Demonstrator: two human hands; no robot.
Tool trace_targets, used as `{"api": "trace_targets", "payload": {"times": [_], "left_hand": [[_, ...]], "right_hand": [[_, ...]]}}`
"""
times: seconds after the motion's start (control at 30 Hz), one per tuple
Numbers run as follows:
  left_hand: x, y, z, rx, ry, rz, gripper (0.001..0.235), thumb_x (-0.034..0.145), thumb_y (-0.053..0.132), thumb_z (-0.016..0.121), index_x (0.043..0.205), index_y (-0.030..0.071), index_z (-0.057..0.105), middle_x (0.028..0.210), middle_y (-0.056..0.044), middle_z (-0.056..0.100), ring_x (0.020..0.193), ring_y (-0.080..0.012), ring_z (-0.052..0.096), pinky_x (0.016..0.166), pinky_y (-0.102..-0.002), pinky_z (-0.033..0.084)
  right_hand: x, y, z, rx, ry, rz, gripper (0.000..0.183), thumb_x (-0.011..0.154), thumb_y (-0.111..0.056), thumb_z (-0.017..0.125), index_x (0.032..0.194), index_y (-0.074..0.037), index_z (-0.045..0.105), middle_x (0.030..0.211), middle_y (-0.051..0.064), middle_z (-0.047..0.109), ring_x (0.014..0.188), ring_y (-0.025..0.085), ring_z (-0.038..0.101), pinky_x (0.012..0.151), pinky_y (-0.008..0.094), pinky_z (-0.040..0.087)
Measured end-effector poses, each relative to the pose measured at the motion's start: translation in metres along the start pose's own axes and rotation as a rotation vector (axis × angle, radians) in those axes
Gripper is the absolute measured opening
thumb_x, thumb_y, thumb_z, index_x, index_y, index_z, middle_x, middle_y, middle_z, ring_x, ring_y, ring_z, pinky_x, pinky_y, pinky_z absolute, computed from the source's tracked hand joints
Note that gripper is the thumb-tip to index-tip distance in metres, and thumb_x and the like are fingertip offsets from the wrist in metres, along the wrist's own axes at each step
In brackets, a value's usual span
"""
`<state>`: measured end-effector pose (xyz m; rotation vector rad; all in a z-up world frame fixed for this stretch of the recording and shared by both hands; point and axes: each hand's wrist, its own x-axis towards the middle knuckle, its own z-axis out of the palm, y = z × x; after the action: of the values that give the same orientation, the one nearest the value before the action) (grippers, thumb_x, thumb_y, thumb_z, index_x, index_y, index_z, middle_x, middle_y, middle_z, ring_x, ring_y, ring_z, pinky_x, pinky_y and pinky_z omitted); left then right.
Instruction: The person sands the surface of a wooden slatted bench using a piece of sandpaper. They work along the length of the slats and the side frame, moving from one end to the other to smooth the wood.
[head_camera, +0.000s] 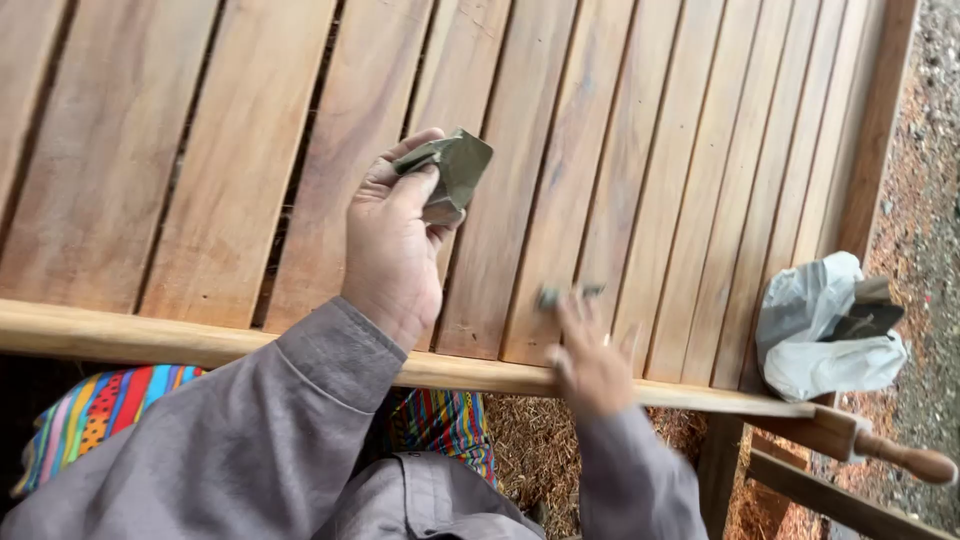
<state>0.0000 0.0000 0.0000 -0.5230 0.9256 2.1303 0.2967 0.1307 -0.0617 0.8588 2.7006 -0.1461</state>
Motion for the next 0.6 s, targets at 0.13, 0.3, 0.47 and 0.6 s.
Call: {"api": "trace_targets", "payload": {"times": [0.13,0.3,0.47,0.6], "left_hand": [[-0.001,-0.003,-0.004,0.050,0.019,-0.010,0.027,0.094,0.005,0.059,0.108,0.022,0.074,0.107,-0.005,0.079,0.080,-0.0158,0.072,0.065,-0.027,0.051],[-0.007,-0.001,-0.005,0.058,-0.038,-0.020,0.024,0.095,0.006,0.058,0.109,0.021,0.072,0.109,-0.005,0.077,0.085,-0.0148,0.069,0.067,-0.028,0.051],[-0.006,0.002,-0.002,0.033,-0.034,-0.015,0.025,0.095,0.005,0.058,0.110,0.020,0.071,0.111,-0.006,0.077,0.086,-0.0159,0.070,0.068,-0.028,0.052],[-0.004,0.000,-0.002,0.045,-0.015,-0.019,0.024,0.095,0.005,0.058,0.109,0.019,0.071,0.107,-0.006,0.077,0.083,-0.0164,0.069,0.068,-0.029,0.052]], "right_hand": [[0.074,0.000,-0.047,0.125,-0.022,0.258,0.106,0.079,-0.083,-0.001,0.164,-0.020,0.008,0.172,0.007,0.003,0.158,0.027,0.001,0.112,0.077,-0.012],[0.008,0.024,-0.002,-0.026,-0.075,0.123,0.080,0.096,-0.067,0.010,0.163,-0.024,0.017,0.172,-0.002,0.016,0.158,0.023,0.013,0.109,0.082,-0.005],[-0.035,-0.002,-0.020,0.102,-0.082,0.108,0.099,0.083,-0.082,0.001,0.159,-0.025,0.028,0.166,0.001,0.028,0.154,0.021,0.023,0.114,0.075,-0.012],[0.053,0.030,-0.011,-0.053,0.010,0.186,0.096,0.087,-0.080,0.009,0.163,-0.022,0.018,0.171,0.002,0.018,0.157,0.023,0.017,0.112,0.077,0.006]]}}
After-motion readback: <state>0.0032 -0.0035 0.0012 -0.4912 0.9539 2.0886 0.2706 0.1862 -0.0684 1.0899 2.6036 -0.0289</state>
